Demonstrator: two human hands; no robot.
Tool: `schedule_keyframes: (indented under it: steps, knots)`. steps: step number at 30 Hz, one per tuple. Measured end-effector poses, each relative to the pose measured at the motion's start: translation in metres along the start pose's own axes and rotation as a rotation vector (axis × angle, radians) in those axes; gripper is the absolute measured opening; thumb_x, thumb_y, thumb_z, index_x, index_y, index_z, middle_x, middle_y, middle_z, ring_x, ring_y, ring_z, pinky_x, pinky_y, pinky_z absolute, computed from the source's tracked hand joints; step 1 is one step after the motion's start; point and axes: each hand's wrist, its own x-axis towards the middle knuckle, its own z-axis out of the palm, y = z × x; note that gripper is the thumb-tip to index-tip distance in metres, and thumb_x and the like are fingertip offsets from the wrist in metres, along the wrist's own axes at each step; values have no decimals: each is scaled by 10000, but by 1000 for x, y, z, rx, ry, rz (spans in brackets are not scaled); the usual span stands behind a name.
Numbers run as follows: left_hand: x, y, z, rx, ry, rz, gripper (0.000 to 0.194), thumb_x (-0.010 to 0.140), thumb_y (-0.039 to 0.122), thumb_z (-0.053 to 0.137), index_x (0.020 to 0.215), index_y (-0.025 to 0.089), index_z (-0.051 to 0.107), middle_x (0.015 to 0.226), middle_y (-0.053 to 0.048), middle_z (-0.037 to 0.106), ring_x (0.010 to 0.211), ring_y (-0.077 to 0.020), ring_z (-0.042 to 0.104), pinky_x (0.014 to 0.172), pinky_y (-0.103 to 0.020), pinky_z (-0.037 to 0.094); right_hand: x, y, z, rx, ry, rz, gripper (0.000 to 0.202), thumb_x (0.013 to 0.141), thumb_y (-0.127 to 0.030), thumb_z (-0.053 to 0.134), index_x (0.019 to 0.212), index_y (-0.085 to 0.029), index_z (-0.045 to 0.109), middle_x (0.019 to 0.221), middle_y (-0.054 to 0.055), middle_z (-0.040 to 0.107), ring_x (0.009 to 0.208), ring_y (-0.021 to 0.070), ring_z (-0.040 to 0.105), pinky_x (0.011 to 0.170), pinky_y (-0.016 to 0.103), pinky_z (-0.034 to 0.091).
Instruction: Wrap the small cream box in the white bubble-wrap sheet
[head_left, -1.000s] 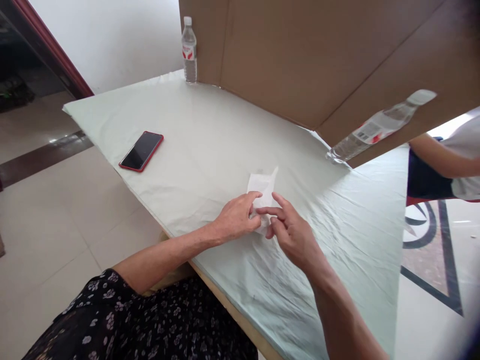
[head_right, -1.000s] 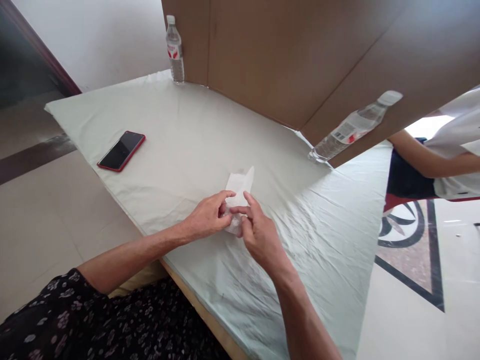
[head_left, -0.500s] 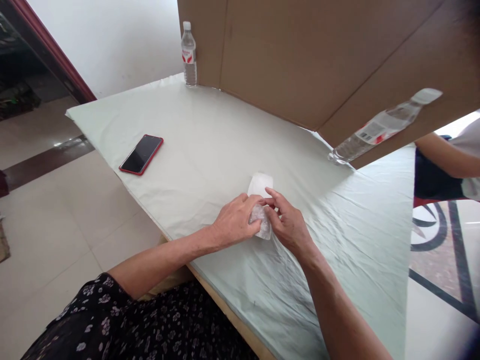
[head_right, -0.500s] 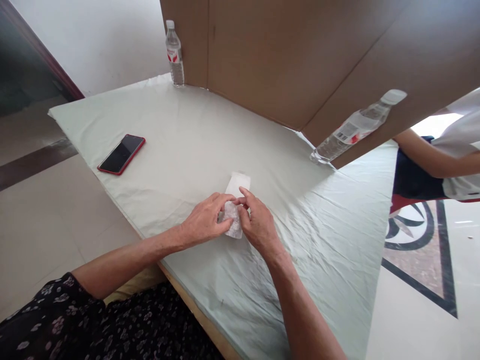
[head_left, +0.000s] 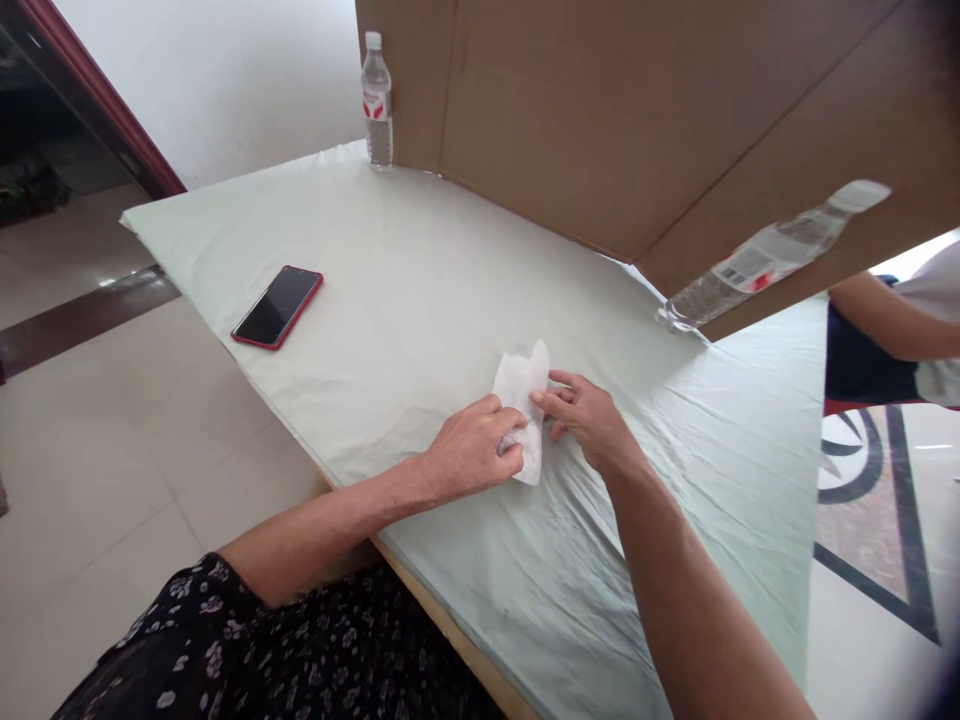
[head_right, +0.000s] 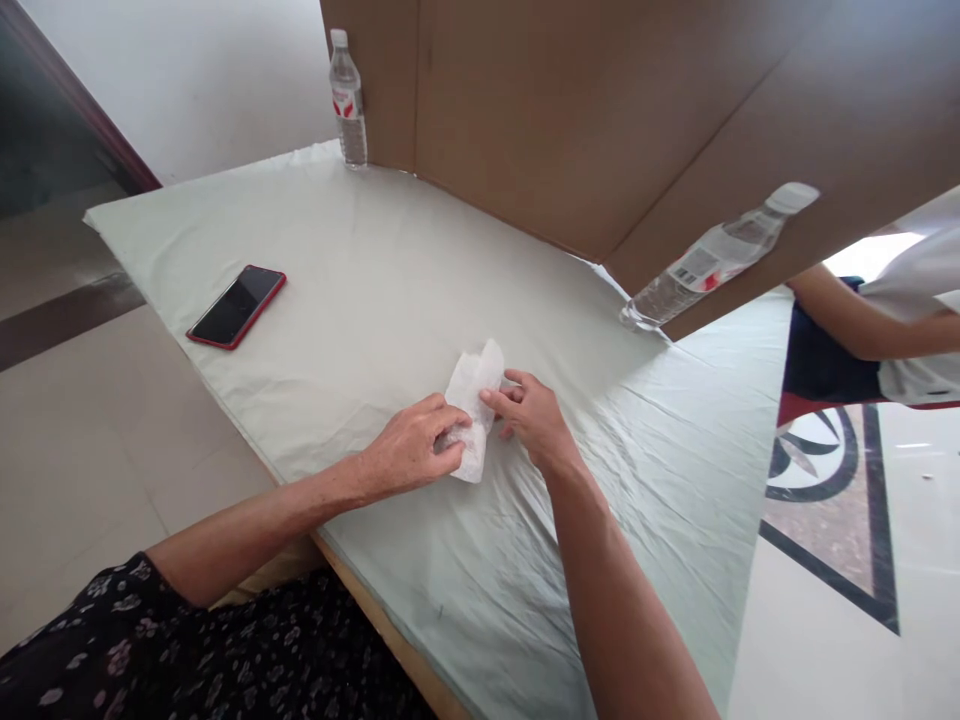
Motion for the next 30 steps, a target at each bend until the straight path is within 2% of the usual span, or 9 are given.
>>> schedule_keyframes:
  steps: [4, 9, 12, 15, 18, 21, 23, 26, 30]
  knots:
    - [1, 3, -3, 49, -30, 11, 430, 822, 189, 526, 1242, 198, 619, 967, -48, 609, 858, -186, 602, 827, -313, 518, 18, -10, 9, -21, -96, -13, 500, 570, -430, 846, 928, -146, 645, 641, -10, 627, 478, 105, 497, 368, 225, 351]
    - [4, 8, -6, 130, -74, -38, 194, 832, 224, 509, 895, 166, 683, 902, -71, 610, 862, -208, 604, 796, -317, 504, 26, -10, 11, -18, -180, -31, 341, 542, -422, 836, 672, -169, 647, 551, -32, 581, 482, 102, 470, 409, 229, 354]
    - [5, 8, -7, 119, -66, -58, 144, 825, 221, 524, 849, 166, 656, 892, -68, 613, 836, -201, 604, 796, -314, 500, 18, -7, 12, 104, -171, -111, 293, 572, -398, 826, 718, -174, 705, 682, 4, 690, 604, 145, 583, 565, 280, 476]
    - [3, 6, -3, 86, -40, -55, 115, 826, 223, 538, 884, 179, 627, 902, -56, 617, 835, -196, 604, 805, -315, 503, 0, -7, 11, 142, -179, -205, 290, 642, -424, 809, 799, -190, 743, 808, 27, 743, 737, 193, 655, 713, 343, 525]
    - [-3, 4, 5, 55, 92, -78, 242, 827, 238, 566, 1063, 186, 569, 988, -57, 628, 923, -209, 607, 871, -344, 504, -21, -8, 10, 53, -177, -318, 251, 748, -439, 755, 827, -201, 754, 839, 31, 745, 790, 206, 671, 770, 357, 523]
    - [-10, 3, 12, 80, 245, -125, 313, 826, 258, 599, 1117, 174, 520, 1073, -85, 621, 1032, -237, 592, 954, -394, 477, -39, -5, 11, -64, -122, -454, 226, 830, -429, 683, 810, -212, 745, 824, 29, 725, 796, 206, 674, 768, 350, 522]
    - [-12, 3, 13, 93, 285, -122, 383, 828, 264, 612, 1182, 168, 504, 1138, -106, 608, 1107, -257, 574, 987, -418, 459, -48, 0, 11, -143, -76, -556, 213, 860, -400, 642, 793, -220, 734, 869, 44, 724, 842, 215, 682, 796, 361, 531]
    - [-11, 3, 12, 84, 248, -57, 494, 824, 249, 618, 1295, 191, 479, 1301, -128, 558, 1227, -271, 529, 1031, -435, 436, -61, 12, 12, -284, -27, -686, 162, 871, -314, 596, 867, -246, 743, 985, 68, 732, 957, 235, 689, 887, 410, 538]
    - [-8, -4, 6, 35, 159, 6, 283, 806, 159, 571, 1087, 191, 591, 1315, -121, 576, 1256, -244, 539, 1061, -419, 435, -76, 33, 11, -430, -10, -828, 322, 850, -281, 621, 1163, -266, 698, 1193, 104, 700, 1186, 283, 629, 1017, 494, 509]
